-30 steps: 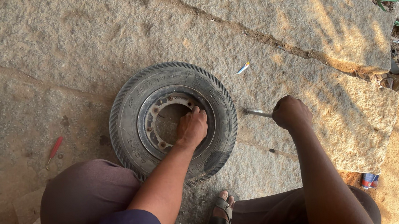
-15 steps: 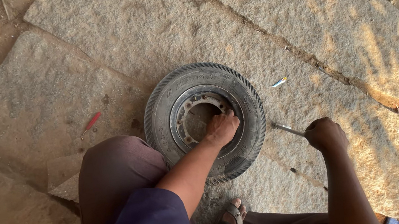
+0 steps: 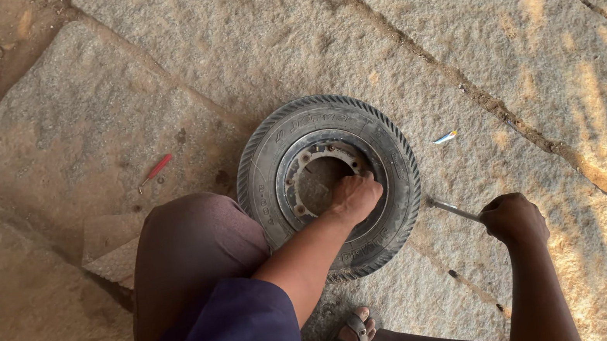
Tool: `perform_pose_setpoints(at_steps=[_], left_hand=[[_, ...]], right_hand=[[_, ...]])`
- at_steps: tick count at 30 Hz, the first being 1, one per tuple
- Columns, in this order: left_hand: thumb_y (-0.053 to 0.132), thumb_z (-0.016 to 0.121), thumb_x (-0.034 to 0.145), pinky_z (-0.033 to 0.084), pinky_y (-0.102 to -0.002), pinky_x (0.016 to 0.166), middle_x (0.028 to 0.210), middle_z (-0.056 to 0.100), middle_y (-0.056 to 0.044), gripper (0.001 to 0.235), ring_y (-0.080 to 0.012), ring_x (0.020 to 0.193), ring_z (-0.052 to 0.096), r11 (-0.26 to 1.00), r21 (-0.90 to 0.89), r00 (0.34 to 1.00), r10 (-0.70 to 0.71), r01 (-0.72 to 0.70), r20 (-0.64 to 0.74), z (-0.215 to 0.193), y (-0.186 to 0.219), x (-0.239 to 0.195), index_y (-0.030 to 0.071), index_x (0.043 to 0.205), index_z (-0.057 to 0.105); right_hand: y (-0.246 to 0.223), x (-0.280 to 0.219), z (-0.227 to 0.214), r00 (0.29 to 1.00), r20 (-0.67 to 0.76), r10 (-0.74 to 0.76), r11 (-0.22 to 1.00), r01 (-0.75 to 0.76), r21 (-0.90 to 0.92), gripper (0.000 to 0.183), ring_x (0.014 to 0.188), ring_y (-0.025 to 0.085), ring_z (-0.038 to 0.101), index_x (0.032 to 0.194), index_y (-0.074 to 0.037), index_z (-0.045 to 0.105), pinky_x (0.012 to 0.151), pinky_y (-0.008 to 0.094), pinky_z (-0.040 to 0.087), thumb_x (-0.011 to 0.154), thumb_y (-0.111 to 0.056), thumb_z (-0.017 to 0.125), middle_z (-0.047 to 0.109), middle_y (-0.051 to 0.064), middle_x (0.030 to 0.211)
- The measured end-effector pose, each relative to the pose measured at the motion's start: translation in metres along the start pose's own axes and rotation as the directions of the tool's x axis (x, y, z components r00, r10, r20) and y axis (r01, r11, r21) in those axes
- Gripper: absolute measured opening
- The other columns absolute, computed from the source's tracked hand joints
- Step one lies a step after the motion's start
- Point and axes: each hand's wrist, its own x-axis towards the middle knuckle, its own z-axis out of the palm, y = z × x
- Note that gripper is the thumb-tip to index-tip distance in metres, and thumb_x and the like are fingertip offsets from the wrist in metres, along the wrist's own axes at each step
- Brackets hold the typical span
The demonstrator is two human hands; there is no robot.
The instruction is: The person uses a tire iron to pry the tire bead off the rim, then removes the inner rim ring and separates the tire from the rim. The tire is set aside after removal.
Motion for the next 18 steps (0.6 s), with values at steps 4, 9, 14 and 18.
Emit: perform_pose_setpoints(at_steps=[4, 9, 14, 18], left_hand=[[0.003, 0.064, 0.093, 0.060, -0.045, 0.074, 0.097, 0.071, -0.022, 0.016, -0.0313, 0.081, 0.072, 0.996, -0.076, 0.999, -0.036, 0.039, 0.032, 0.004, -0.008, -0.003, 0.005, 0.079, 0.072], [0.008, 0.069, 0.081, 0.057, -0.052, 0.075, 0.104, 0.067, -0.020, 0.006, -0.0366, 0.088, 0.069, 0.965, -0.252, 0.993, -0.089, 0.066, -0.081, -0.017, 0.000, -0.009, 0.006, 0.086, 0.072], [0.016, 0.070, 0.091, 0.056, -0.046, 0.071, 0.094, 0.064, -0.015, 0.014, -0.0298, 0.080, 0.066, 0.815, -0.579, 0.793, -0.341, -0.018, -0.505, -0.115, 0.011, 0.014, 0.004, 0.093, 0.063], [0.022, 0.054, 0.105, 0.046, -0.025, 0.037, 0.075, 0.066, -0.010, 0.014, -0.0107, 0.051, 0.060, 0.654, -0.749, 0.729, -0.565, 0.110, -0.386, -0.211, -0.049, 0.049, 0.010, 0.106, 0.060]], right_hand=[[0.002, 0.011, 0.009, 1.000, -0.015, -0.019, 1.000, 0.019, 0.013, 0.022, 0.090, 0.022, 0.076, 0.108, -0.026, 0.085, 0.081, 0.044, 0.059, 0.088, -0.023, 0.077, 0.083, 0.004, 0.096], [0.023, 0.046, 0.026, 0.999, -0.043, -0.002, 0.998, -0.001, -0.062, 0.024, 0.098, 0.037, 0.075, 0.096, -0.007, 0.085, 0.084, 0.050, 0.058, 0.081, -0.025, 0.078, 0.080, 0.019, 0.103], [0.031, 0.070, 0.015, 0.865, 0.248, -0.436, 0.696, 0.499, -0.517, 0.027, 0.099, 0.010, 0.080, 0.110, -0.029, 0.078, 0.092, 0.027, 0.061, 0.085, -0.032, 0.068, 0.078, -0.005, 0.113], [0.029, 0.097, 0.016, 0.888, 0.248, -0.387, 0.830, 0.453, -0.325, 0.027, 0.097, 0.012, 0.081, 0.118, -0.022, 0.081, 0.096, 0.026, 0.061, 0.095, -0.029, 0.068, 0.080, -0.001, 0.113]])
